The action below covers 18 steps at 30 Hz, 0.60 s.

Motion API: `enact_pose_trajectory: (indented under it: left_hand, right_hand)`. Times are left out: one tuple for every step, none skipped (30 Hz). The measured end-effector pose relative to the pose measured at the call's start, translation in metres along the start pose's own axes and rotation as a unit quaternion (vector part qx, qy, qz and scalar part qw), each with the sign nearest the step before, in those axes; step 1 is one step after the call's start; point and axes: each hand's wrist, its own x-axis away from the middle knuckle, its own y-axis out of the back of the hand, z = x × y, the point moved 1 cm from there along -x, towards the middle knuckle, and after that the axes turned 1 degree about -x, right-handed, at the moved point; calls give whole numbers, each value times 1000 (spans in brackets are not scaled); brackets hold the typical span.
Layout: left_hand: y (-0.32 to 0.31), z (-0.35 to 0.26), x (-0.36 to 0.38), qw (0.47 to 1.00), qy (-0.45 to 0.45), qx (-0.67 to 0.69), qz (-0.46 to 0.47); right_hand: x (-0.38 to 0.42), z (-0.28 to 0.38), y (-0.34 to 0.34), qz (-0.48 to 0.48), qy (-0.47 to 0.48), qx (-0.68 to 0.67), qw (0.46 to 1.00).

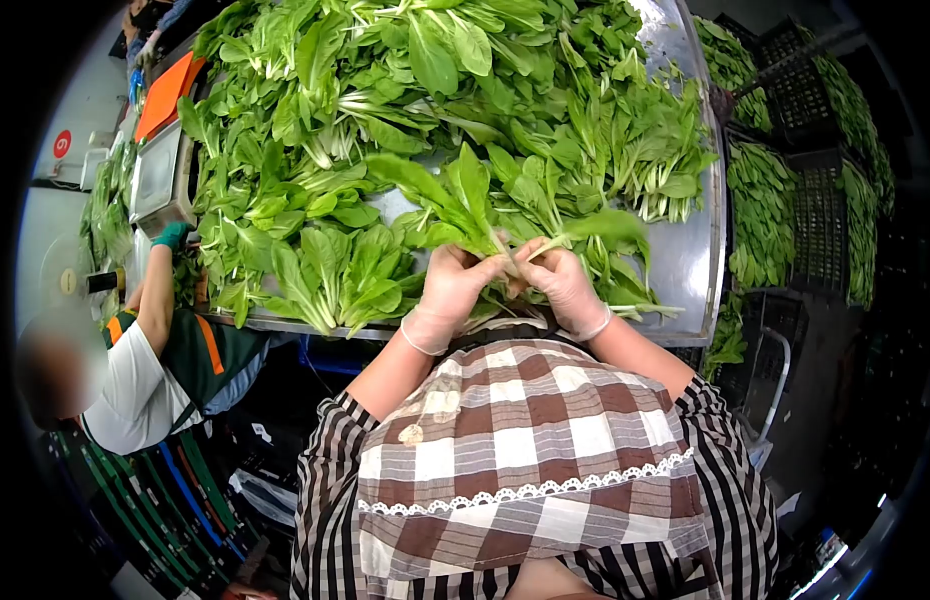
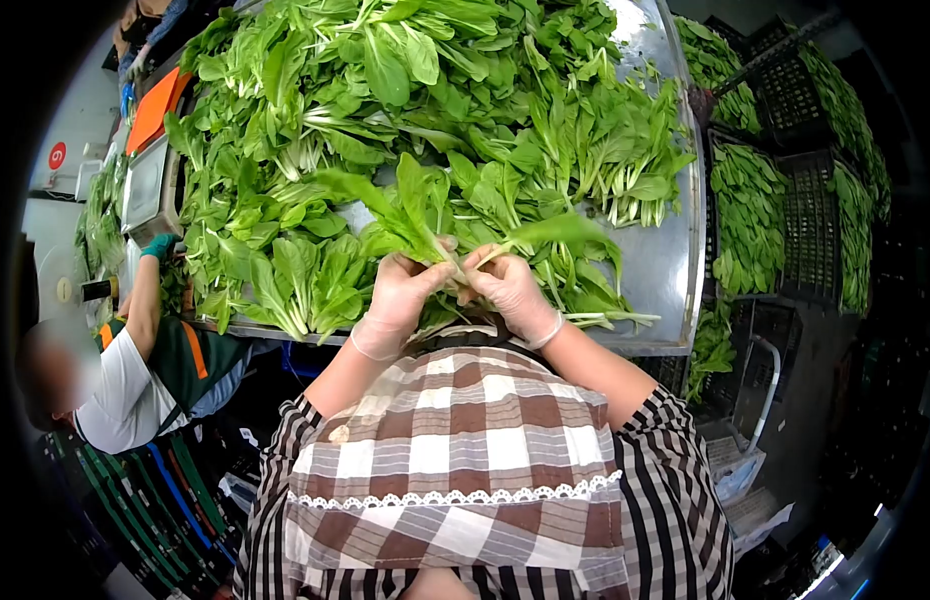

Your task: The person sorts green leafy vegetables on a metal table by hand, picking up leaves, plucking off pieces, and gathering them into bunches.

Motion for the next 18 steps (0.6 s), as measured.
enact_pose_trajectory:
  left_hand:
    - [2,1,1,1000,0,10,11]
    - [3,2,1,1000,-1,20,22]
    - [5,4,1,1000,-13,14,16]
    - [7,7,1,1000,-25,8,11]
    - [9,10,1,999,-38,2,5]
    - [11,13,0,999,-47,-5,11]
    - [13,17,-1,998,-56,-13,16]
    - [15,18,-1,997,-65,-20,21]
    - [16,18,0,998,-55,-19,21]
    - [17,18,1,999,-45,-19,21]
    - [18,18,1,999,-34,-18,22]
    - [18,18,2,999,-25,-28,21]
    - [19,17,3,999,-15,-39,20]
    - [18,16,4,999,-6,-50,19]
    - [18,15,6,999,-17,-41,12]
    - [17,14,7,999,-28,-32,5]
    - [16,13,9,999,-40,-23,-2]
    - [16,9,12,996,-65,-53,4]
  right_hand:
    - [-2,-2,2,12,-11,-3,1000]
    - [-6,-5,4,24,-23,-6,999]
    - [-8,-6,5,36,-34,-9,999]
    - [-9,-7,5,36,-26,10,999]
    - [-10,-6,5,36,-18,29,999]
    - [-10,-5,4,36,-10,48,998]
    - [-9,-4,2,33,-14,75,997]
    - [-8,-3,0,31,-18,102,994]
    - [-8,-2,-1,28,-21,129,991]
    - [-8,-5,0,29,-15,135,990]
    - [-10,-8,1,29,-10,141,990]
    - [-11,-11,1,30,-4,146,989]
    - [-12,-12,-1,41,19,113,993]
    - [-13,-12,-4,51,43,78,995]
    - [-14,-11,-4,54,37,65,996]
    - [-16,-10,-4,57,32,51,997]
    - [-17,-7,-1,53,-2,59,997]
    - [-20,-6,2,48,-37,66,996]
